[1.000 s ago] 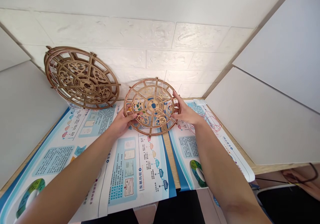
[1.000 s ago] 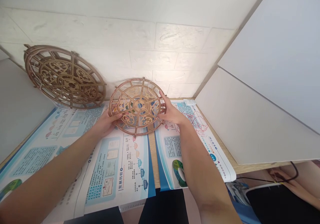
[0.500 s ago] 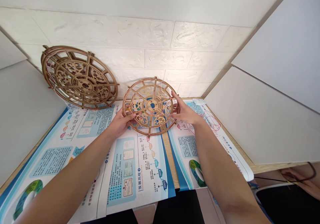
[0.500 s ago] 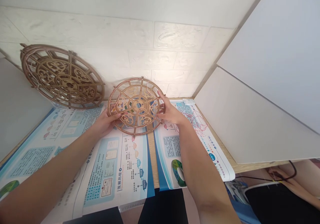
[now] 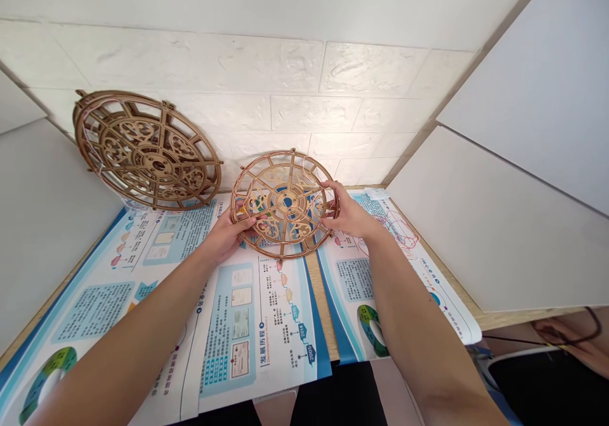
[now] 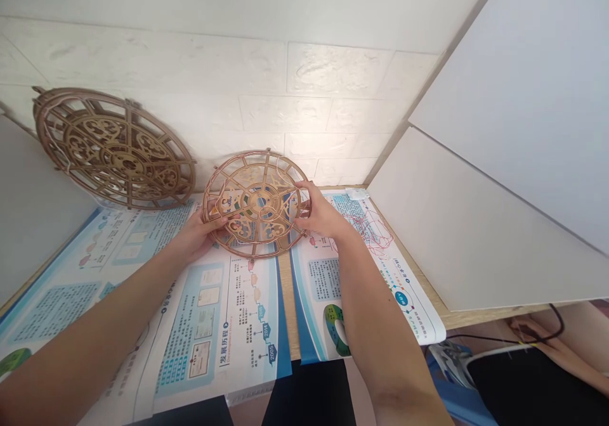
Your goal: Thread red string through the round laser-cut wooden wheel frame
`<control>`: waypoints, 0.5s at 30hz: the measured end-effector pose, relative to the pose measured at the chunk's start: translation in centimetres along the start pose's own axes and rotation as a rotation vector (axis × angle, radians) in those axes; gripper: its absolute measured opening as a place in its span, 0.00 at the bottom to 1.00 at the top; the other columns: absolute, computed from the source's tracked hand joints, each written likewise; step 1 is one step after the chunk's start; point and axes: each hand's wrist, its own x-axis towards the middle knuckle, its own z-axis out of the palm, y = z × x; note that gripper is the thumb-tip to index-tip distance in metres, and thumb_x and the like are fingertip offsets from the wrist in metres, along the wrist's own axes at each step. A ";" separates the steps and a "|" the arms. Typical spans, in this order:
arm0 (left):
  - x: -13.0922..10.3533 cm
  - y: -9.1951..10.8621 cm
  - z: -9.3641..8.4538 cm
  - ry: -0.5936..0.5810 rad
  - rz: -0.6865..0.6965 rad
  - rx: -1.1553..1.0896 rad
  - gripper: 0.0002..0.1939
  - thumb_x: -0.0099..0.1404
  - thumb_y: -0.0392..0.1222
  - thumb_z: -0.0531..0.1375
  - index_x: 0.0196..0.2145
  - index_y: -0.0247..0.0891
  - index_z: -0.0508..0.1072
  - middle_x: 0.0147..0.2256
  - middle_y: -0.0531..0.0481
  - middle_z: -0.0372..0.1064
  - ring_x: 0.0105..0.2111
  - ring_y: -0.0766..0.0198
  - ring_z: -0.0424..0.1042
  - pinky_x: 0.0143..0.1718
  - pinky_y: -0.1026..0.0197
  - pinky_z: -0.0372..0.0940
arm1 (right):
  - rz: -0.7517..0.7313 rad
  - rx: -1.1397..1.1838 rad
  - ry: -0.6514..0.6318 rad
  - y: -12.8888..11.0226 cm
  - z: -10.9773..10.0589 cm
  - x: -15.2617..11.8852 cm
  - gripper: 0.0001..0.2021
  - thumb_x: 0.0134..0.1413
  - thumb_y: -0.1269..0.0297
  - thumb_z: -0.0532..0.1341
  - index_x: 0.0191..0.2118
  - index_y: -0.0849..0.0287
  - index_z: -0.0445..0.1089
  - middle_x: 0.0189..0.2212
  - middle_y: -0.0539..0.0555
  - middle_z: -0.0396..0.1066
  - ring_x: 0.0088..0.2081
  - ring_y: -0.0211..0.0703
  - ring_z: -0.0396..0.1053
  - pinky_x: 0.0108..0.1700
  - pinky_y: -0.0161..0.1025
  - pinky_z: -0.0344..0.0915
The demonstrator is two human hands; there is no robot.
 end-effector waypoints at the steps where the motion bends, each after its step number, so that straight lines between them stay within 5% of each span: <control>1: 0.0 0.0 0.0 0.003 -0.002 -0.003 0.29 0.56 0.33 0.72 0.53 0.38 0.67 0.44 0.41 0.78 0.49 0.51 0.78 0.39 0.57 0.77 | 0.004 0.001 -0.005 0.0 0.0 0.0 0.43 0.43 0.69 0.70 0.65 0.48 0.54 0.46 0.53 0.65 0.36 0.39 0.68 0.30 0.34 0.71; 8: -0.1 0.1 0.1 0.007 -0.009 0.005 0.26 0.57 0.33 0.72 0.51 0.37 0.67 0.45 0.40 0.78 0.45 0.54 0.79 0.41 0.56 0.76 | 0.031 0.053 -0.038 -0.2 -0.2 -0.3 0.37 0.46 0.69 0.69 0.60 0.45 0.52 0.35 0.44 0.62 0.25 0.34 0.67 0.26 0.35 0.69; 15: 0.0 -0.1 -0.1 -0.004 -0.005 -0.005 0.28 0.56 0.34 0.73 0.51 0.38 0.67 0.44 0.41 0.78 0.47 0.53 0.79 0.42 0.55 0.76 | 0.016 0.010 -0.017 -0.4 -0.1 -0.2 0.37 0.45 0.68 0.70 0.59 0.47 0.54 0.34 0.45 0.63 0.28 0.37 0.69 0.26 0.34 0.69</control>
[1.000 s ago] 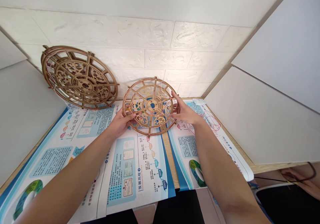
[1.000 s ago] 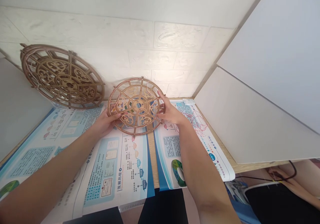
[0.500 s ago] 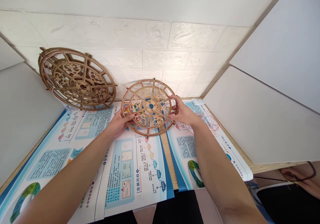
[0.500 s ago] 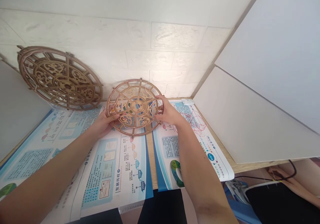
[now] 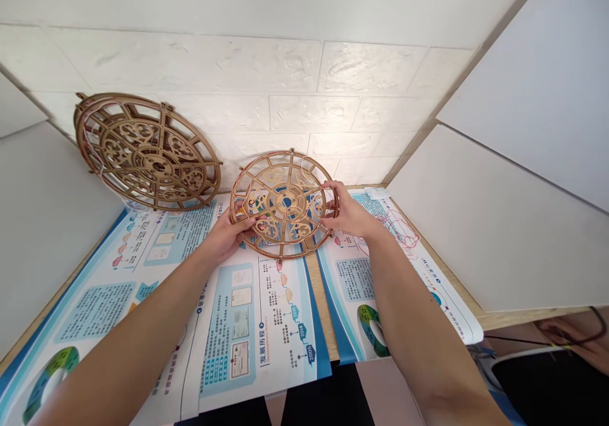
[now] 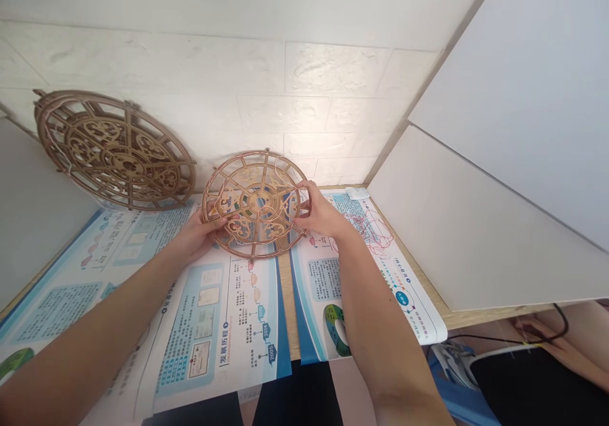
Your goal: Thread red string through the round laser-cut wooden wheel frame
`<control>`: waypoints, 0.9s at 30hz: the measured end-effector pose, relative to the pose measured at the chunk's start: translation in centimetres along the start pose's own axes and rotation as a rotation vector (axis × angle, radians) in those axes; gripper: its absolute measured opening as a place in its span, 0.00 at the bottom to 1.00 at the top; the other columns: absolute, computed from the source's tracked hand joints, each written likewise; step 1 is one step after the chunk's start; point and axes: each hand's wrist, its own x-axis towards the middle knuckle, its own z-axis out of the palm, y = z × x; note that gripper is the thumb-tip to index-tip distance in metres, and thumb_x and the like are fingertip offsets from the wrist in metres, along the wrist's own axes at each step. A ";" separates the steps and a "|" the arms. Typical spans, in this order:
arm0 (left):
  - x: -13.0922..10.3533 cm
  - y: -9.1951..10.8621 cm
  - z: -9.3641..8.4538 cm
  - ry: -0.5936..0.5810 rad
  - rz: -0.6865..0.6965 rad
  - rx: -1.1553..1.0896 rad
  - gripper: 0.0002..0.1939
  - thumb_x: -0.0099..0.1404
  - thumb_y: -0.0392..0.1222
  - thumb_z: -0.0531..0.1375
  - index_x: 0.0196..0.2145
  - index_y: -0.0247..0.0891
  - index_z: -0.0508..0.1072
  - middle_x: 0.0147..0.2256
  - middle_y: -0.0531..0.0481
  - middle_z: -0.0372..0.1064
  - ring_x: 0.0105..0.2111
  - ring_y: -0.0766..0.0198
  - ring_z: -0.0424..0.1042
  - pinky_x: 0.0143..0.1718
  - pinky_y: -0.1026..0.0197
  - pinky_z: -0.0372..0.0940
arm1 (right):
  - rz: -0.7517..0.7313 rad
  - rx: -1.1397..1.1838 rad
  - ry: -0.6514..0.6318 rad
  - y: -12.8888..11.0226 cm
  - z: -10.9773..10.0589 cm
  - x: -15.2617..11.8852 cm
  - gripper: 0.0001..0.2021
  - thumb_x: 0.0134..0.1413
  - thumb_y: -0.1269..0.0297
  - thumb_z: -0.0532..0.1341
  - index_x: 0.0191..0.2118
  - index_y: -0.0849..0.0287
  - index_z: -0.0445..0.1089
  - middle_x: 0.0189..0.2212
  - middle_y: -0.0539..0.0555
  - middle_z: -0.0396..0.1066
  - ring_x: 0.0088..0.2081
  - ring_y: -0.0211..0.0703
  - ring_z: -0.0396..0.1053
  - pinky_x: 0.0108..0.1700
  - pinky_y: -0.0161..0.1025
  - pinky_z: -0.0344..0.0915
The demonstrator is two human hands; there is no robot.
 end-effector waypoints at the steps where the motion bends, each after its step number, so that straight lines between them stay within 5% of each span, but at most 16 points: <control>1: 0.0 0.0 0.0 -0.002 -0.001 -0.003 0.27 0.56 0.34 0.73 0.50 0.38 0.67 0.43 0.41 0.78 0.46 0.53 0.79 0.42 0.55 0.76 | 0.003 0.002 -0.002 0.0 0.0 0.0 0.37 0.45 0.69 0.70 0.60 0.47 0.54 0.34 0.45 0.63 0.28 0.37 0.69 0.26 0.34 0.69; 18: -0.2 0.2 0.1 0.018 -0.009 -0.045 0.28 0.56 0.31 0.71 0.52 0.37 0.66 0.42 0.42 0.79 0.43 0.53 0.80 0.36 0.58 0.76 | 0.022 0.020 -0.056 0.0 0.3 0.1 0.36 0.47 0.68 0.68 0.60 0.47 0.53 0.32 0.45 0.66 0.27 0.39 0.69 0.23 0.33 0.67; 27: -0.3 0.5 0.3 0.077 -0.036 -0.095 0.28 0.56 0.26 0.67 0.52 0.36 0.66 0.40 0.39 0.79 0.41 0.51 0.80 0.36 0.55 0.76 | 0.033 -0.032 -0.054 0.3 0.3 -0.1 0.38 0.48 0.65 0.70 0.62 0.46 0.52 0.42 0.51 0.70 0.32 0.42 0.72 0.29 0.38 0.73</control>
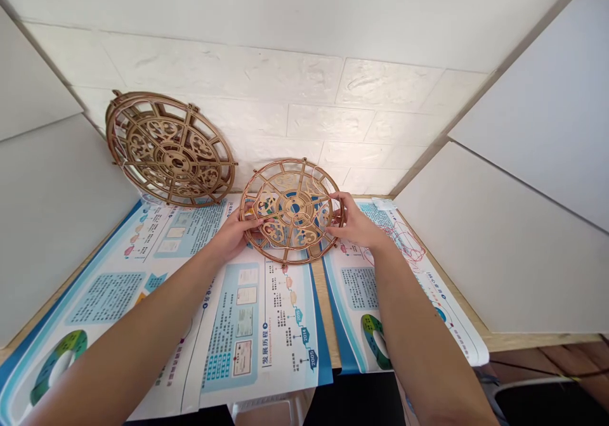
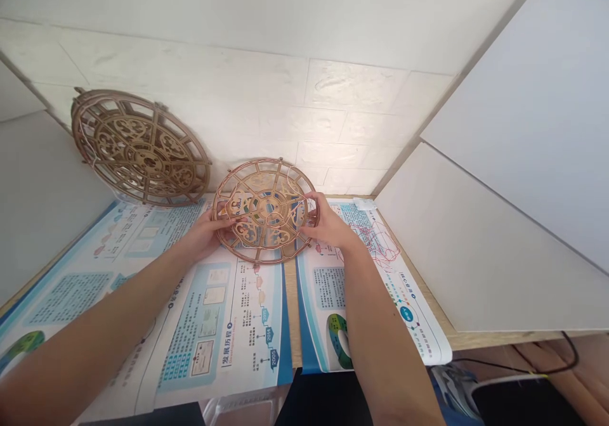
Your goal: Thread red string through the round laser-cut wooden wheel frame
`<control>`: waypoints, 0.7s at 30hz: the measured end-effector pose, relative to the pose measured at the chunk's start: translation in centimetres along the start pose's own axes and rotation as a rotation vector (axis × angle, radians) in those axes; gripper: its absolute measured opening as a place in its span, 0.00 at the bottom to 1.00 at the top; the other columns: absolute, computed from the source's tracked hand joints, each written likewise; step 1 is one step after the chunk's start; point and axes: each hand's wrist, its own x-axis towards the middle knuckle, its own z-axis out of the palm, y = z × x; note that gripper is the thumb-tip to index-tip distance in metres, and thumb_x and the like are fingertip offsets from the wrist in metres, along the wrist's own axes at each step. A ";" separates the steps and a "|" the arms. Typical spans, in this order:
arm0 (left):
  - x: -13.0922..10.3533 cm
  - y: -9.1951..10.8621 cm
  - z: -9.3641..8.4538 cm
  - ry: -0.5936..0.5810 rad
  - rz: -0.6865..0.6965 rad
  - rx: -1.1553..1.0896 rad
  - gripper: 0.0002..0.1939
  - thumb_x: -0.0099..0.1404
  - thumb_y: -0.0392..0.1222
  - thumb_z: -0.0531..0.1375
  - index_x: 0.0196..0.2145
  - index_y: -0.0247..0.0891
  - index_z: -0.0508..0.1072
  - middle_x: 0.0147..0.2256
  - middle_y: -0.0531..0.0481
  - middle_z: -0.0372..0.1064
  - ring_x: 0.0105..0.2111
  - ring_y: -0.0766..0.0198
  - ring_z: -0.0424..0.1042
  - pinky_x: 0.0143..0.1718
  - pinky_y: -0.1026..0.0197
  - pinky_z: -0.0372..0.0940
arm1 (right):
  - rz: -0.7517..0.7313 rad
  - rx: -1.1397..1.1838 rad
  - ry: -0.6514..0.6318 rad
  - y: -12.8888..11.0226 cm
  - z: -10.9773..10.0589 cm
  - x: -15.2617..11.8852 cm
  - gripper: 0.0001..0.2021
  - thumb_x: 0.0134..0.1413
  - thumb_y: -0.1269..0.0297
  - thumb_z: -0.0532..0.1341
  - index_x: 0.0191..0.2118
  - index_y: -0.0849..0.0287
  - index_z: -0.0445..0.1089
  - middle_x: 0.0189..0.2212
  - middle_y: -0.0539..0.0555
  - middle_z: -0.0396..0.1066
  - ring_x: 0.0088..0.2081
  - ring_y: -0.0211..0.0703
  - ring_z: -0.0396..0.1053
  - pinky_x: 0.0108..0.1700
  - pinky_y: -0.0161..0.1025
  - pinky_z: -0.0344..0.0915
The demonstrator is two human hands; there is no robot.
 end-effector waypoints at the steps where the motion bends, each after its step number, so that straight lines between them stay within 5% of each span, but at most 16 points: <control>1: 0.0 0.0 0.0 0.005 -0.006 -0.004 0.28 0.56 0.26 0.67 0.52 0.36 0.66 0.39 0.39 0.79 0.41 0.52 0.80 0.36 0.56 0.76 | -0.019 -0.012 0.010 0.1 0.0 0.0 0.38 0.48 0.64 0.71 0.61 0.46 0.53 0.47 0.53 0.69 0.35 0.43 0.73 0.32 0.39 0.74; 5: 0.1 -0.1 0.0 -0.008 -0.011 0.000 0.26 0.55 0.27 0.69 0.50 0.36 0.67 0.39 0.40 0.79 0.36 0.54 0.80 0.36 0.55 0.76 | -0.068 -0.045 0.222 0.8 0.0 0.7 0.36 0.50 0.54 0.71 0.61 0.47 0.55 0.58 0.58 0.65 0.43 0.47 0.74 0.43 0.46 0.74; 10: 0.1 -0.2 -0.2 -0.018 -0.037 0.016 0.28 0.50 0.29 0.71 0.47 0.36 0.67 0.36 0.42 0.79 0.30 0.57 0.79 0.33 0.57 0.76 | -0.037 -0.081 0.651 2.2 -0.6 1.8 0.21 0.59 0.47 0.60 0.52 0.52 0.63 0.45 0.56 0.75 0.41 0.48 0.74 0.45 0.47 0.70; 15: -0.2 0.1 -0.2 -0.099 -0.105 0.065 0.27 0.48 0.35 0.73 0.43 0.35 0.67 0.32 0.45 0.78 0.29 0.59 0.78 0.31 0.62 0.74 | -0.001 -0.232 0.637 3.9 -1.6 2.5 0.11 0.56 0.57 0.57 0.38 0.56 0.72 0.38 0.55 0.77 0.39 0.47 0.72 0.44 0.46 0.69; 21: -0.2 0.2 -0.3 -0.176 -0.136 0.129 0.30 0.48 0.38 0.75 0.46 0.34 0.69 0.35 0.46 0.77 0.30 0.61 0.78 0.33 0.63 0.74 | 0.074 -0.319 0.476 5.0 -2.0 2.3 0.13 0.52 0.63 0.62 0.44 0.57 0.75 0.44 0.56 0.77 0.40 0.46 0.72 0.46 0.45 0.69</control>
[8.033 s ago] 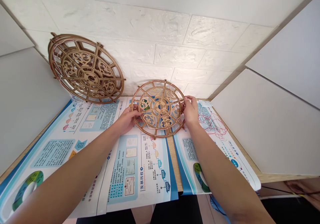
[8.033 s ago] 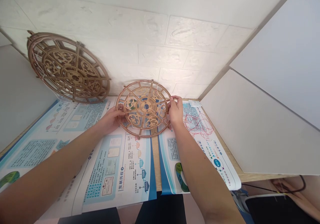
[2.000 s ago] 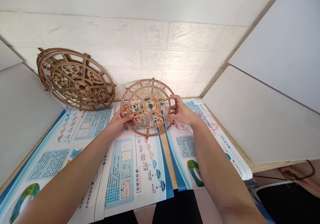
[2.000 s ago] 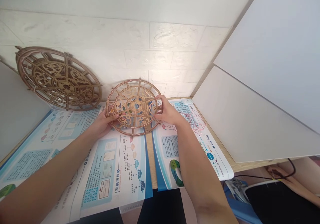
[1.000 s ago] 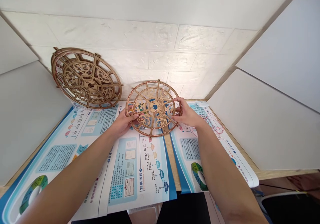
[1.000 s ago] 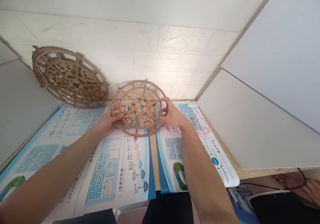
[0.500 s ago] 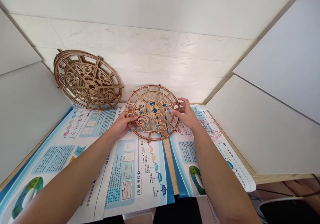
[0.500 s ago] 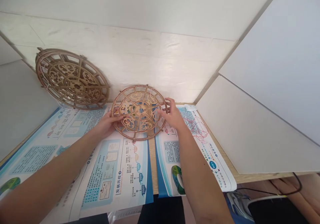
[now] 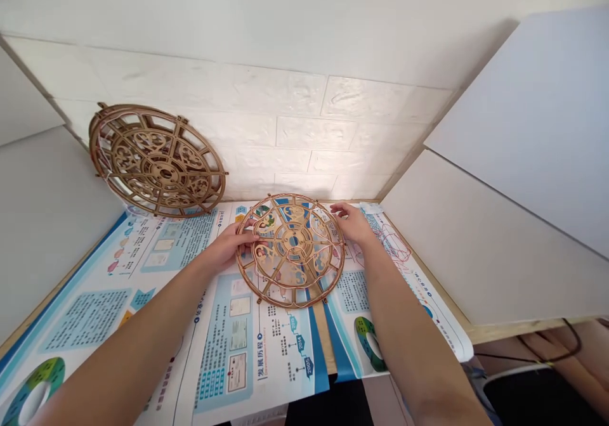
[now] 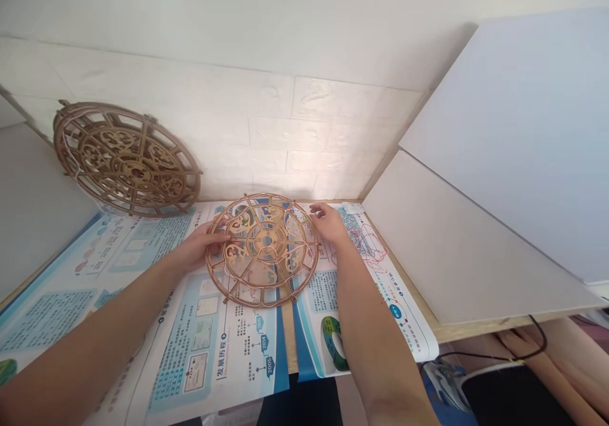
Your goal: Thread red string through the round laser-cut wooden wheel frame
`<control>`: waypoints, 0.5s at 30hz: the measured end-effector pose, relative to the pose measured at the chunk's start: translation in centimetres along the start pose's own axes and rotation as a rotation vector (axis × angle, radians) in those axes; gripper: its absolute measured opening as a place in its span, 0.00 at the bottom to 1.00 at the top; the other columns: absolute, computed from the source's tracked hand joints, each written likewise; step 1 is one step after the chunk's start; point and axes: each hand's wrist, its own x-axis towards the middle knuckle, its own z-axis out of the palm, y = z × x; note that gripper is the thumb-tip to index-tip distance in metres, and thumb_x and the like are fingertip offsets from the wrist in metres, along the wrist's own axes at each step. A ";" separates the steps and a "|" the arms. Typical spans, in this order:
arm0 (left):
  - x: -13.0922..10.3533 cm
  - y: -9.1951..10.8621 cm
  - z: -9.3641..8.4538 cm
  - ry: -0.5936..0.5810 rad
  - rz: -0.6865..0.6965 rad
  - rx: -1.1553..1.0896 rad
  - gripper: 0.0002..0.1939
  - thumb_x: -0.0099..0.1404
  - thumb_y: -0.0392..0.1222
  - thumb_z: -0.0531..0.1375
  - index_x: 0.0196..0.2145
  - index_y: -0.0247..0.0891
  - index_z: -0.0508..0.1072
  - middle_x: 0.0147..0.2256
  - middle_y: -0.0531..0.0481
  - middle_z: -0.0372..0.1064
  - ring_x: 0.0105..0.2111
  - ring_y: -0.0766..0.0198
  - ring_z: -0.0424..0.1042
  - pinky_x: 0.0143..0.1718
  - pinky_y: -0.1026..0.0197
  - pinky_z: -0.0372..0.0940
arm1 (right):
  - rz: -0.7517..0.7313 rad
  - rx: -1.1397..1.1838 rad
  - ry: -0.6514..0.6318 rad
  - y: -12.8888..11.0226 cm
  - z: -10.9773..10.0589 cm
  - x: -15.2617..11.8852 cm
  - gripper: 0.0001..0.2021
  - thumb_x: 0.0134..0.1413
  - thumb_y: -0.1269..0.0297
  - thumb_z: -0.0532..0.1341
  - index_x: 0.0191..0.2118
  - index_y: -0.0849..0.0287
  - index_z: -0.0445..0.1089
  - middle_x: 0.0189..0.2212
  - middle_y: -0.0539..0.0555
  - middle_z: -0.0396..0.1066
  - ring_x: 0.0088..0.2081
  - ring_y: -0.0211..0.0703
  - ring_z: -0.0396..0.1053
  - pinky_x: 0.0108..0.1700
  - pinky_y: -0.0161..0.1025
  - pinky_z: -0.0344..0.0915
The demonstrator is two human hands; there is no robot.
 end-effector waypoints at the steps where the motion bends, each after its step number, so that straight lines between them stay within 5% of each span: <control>1: 0.0 0.0 -0.1 -0.012 0.000 0.009 0.30 0.48 0.38 0.75 0.47 0.34 0.69 0.34 0.46 0.77 0.31 0.61 0.78 0.33 0.62 0.74 | -0.011 -0.017 -0.009 0.0 -0.1 -0.1 0.14 0.52 0.63 0.63 0.46 0.57 0.75 0.46 0.56 0.77 0.41 0.46 0.72 0.47 0.46 0.69; 10: 0.2 -0.3 -0.9 -0.105 -0.066 0.064 0.28 0.48 0.39 0.75 0.44 0.35 0.69 0.33 0.46 0.77 0.31 0.58 0.78 0.30 0.61 0.74 | -0.066 -0.079 0.016 -0.1 -0.5 -0.3 0.18 0.52 0.64 0.67 0.50 0.55 0.76 0.47 0.56 0.76 0.41 0.47 0.72 0.49 0.48 0.69; 15: 0.3 -0.2 -0.9 -0.167 -0.078 0.068 0.25 0.48 0.39 0.74 0.42 0.35 0.70 0.33 0.46 0.77 0.31 0.57 0.79 0.30 0.61 0.74 | -0.075 -0.082 -0.047 -0.5 -0.3 -0.5 0.08 0.55 0.62 0.63 0.38 0.55 0.80 0.39 0.54 0.79 0.39 0.46 0.73 0.47 0.45 0.68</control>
